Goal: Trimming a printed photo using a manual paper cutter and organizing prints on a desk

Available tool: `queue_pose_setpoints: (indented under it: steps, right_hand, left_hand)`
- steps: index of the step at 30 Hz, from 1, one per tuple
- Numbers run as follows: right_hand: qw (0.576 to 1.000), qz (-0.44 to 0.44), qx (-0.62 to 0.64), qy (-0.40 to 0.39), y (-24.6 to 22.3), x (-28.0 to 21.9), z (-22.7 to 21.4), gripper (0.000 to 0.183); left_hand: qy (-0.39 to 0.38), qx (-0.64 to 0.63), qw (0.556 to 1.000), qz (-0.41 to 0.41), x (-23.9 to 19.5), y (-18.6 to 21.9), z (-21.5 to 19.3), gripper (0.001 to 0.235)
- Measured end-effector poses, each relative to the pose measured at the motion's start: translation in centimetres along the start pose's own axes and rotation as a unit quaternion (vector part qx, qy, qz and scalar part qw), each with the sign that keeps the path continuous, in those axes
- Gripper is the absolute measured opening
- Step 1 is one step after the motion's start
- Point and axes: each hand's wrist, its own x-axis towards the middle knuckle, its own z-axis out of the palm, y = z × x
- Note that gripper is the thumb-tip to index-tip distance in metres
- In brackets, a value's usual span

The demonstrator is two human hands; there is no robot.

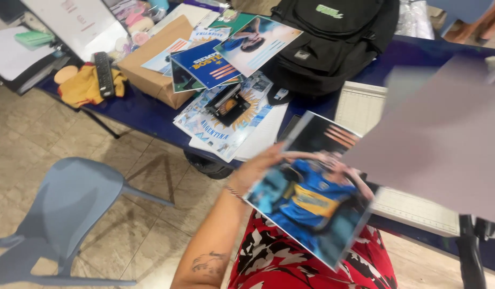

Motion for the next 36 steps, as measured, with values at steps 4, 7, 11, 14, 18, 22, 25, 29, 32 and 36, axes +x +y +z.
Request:
queue_pose_setpoints:
  steps: [4,7,11,14,18,22,25,29,32,36]
  right_hand:
    - [0.974,0.154,0.086,0.142,10.8,1.0,-0.1,0.020]
    - [0.924,0.257,0.154,0.239,11.2,1.0,0.6,0.031]
    - [0.868,0.391,0.237,0.192,1.2,3.4,3.5,0.015]
    - [0.865,0.416,0.213,0.182,4.0,3.0,4.1,0.018]
    - [0.861,0.442,0.177,0.180,4.2,2.4,3.9,0.021]
    - [0.851,0.439,0.186,0.221,3.9,2.2,3.9,0.015]
    - [0.846,0.438,0.194,0.234,3.4,1.6,4.3,0.014]
    - [0.852,0.417,0.223,0.225,2.9,1.6,4.6,0.012]
    - [0.857,0.407,0.226,0.220,3.3,1.4,4.6,0.011]
    - [0.851,0.423,0.221,0.220,2.5,1.8,4.5,0.009]
  left_hand:
    - [0.061,0.141,0.985,0.073,0.7,3.8,-10.7,0.051]
    - [0.139,0.292,0.943,0.084,0.4,5.6,-11.7,0.054]
    - [0.189,0.393,0.900,0.019,0.7,6.8,-8.1,0.062]
    - [0.200,0.533,0.822,0.028,1.0,6.8,-8.2,0.075]
    - [0.256,0.643,0.718,-0.074,1.1,6.9,-9.3,0.074]
    - [0.254,0.685,0.680,-0.063,1.4,6.8,-8.5,0.067]
    - [0.204,0.759,0.616,-0.050,1.3,5.3,-8.5,0.061]
    - [0.167,0.829,0.533,0.034,2.0,2.1,-3.0,0.048]
    - [-0.010,0.778,0.609,0.152,1.8,-4.2,0.4,0.030]
    - [-0.112,0.791,0.552,0.241,2.5,-8.6,3.4,0.033]
